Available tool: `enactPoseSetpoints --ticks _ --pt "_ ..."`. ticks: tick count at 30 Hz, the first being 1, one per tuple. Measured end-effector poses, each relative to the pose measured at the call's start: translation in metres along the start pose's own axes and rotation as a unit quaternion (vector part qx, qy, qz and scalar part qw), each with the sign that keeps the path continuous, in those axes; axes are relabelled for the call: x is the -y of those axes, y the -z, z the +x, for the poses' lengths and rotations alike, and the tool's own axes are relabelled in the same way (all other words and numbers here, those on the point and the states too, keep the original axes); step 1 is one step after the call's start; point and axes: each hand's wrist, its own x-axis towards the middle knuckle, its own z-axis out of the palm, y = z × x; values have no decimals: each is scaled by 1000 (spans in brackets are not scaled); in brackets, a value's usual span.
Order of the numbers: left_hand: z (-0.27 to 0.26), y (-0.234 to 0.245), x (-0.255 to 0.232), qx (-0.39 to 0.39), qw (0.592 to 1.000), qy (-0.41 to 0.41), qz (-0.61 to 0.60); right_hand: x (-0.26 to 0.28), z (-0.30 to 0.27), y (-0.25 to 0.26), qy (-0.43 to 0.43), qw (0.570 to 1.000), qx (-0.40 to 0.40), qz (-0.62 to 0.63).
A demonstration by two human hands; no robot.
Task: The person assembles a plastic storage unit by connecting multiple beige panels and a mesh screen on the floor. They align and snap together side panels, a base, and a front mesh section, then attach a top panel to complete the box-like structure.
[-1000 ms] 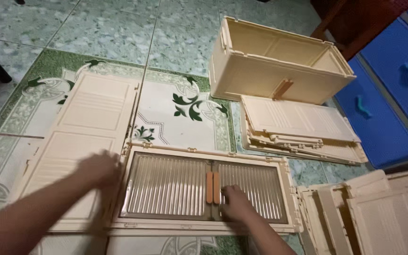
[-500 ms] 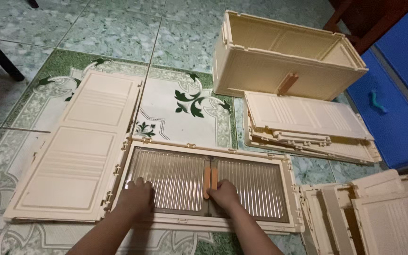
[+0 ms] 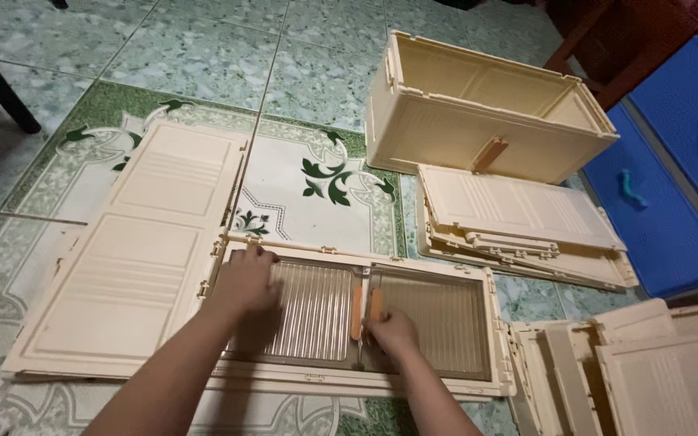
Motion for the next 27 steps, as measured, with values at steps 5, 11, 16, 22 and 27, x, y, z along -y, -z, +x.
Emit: enactPoseSetpoints --ticks 5,11,16,22,27 --pt "3 -6 35 -57 997 44 -41 -22 -10 2 113 982 -149 -9" --pt "11 -13 62 38 995 87 -17 -25 -18 14 95 982 -161 -23" --pt "0 -26 62 20 996 89 -1 -25 -20 -4 121 978 -141 -95" --pt "-4 -36 86 -54 957 191 -212 -22 -2 -26 108 989 -72 -72" --pt "-6 -45 96 -93 938 170 -286 -31 -3 -41 132 977 -146 -85"
